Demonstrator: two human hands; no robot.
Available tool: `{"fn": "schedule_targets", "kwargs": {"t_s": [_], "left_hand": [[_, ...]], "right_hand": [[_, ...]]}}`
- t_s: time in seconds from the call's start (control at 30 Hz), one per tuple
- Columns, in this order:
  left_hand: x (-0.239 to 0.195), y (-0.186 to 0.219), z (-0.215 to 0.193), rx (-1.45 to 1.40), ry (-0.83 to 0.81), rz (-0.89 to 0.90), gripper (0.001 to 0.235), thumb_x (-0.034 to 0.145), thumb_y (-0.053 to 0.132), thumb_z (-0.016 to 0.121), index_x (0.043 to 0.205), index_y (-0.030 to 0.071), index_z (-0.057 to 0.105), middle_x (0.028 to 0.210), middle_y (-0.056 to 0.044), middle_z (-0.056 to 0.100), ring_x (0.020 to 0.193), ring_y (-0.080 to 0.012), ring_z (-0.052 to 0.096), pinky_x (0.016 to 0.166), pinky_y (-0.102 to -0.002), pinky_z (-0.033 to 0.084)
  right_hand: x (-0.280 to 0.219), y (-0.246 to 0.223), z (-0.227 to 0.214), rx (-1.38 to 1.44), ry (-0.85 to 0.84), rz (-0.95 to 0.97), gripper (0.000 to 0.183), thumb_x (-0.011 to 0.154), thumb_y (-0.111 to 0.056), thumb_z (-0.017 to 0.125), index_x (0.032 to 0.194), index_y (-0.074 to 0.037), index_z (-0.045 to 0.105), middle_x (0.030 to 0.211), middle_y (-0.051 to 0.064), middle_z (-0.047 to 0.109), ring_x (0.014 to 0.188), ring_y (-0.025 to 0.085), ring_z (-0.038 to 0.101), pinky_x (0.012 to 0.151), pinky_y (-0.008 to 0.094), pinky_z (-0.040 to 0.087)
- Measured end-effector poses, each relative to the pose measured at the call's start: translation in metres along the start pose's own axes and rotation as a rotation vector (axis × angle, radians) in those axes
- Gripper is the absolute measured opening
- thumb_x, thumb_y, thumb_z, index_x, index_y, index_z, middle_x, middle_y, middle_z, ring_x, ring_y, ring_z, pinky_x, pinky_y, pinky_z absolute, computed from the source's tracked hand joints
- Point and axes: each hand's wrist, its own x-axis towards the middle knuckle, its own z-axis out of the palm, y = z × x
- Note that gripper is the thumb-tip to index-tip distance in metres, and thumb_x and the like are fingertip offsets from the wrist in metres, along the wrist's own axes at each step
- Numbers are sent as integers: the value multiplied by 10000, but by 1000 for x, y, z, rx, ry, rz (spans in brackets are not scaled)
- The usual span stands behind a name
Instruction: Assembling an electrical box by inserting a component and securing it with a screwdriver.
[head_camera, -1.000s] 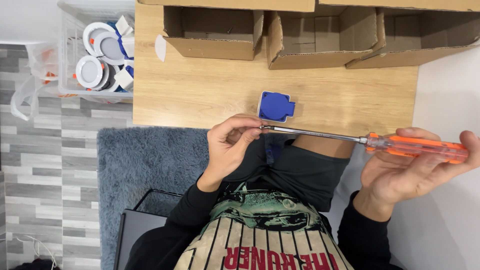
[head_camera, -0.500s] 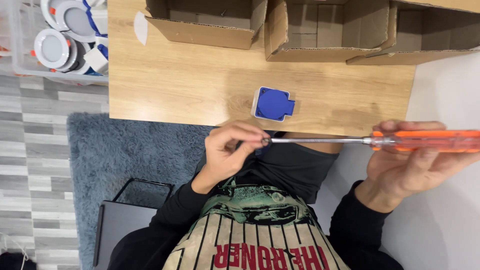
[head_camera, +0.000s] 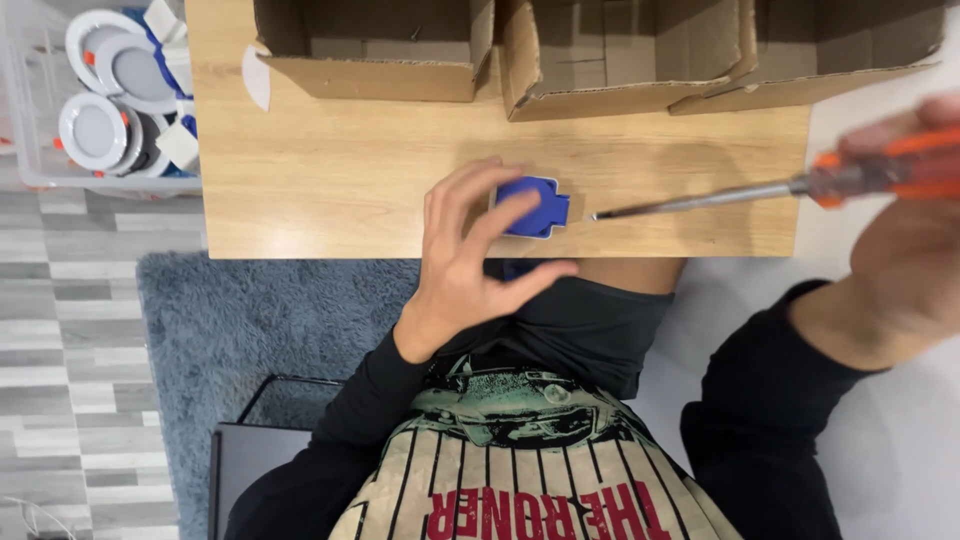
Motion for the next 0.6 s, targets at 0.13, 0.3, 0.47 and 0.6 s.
{"fn": "schedule_targets", "kwargs": {"t_s": [0.13,0.3,0.47,0.6], "left_hand": [[9,-1,1,38,-37,-34,692,939,513,948,1399,119,613,1464,-149,606,1385,-364,644,1164,-500,503],[10,-2,2,63,-56,-51,601,949,476,936,1315,116,624,1410,-138,626,1368,-364,646,1147,-502,485],[6,-4,2,55,-81,-72,580,971,408,940,1348,130,598,1428,-143,619,1353,-356,653,1123,-490,496],[7,-2,1,43,-94,-87,574,977,384,928,1363,122,593,1419,-156,628,1317,-327,664,1104,-467,511]], "right_hand": [[50,-54,57,-27,-35,-162,573,1394,-362,333,1528,188,425,1605,297,457,1106,569,694,973,637,685],[74,-91,105,-82,-29,-401,260,1412,-120,446,1457,133,486,1403,416,621,1143,560,769,1074,692,776],[86,-98,110,-15,-138,-462,174,1354,0,446,1470,77,343,1327,477,581,1102,602,751,970,704,761],[93,-88,110,41,-236,-577,442,1303,169,485,1624,-76,303,1550,231,404,1289,596,707,1062,725,773]]}}
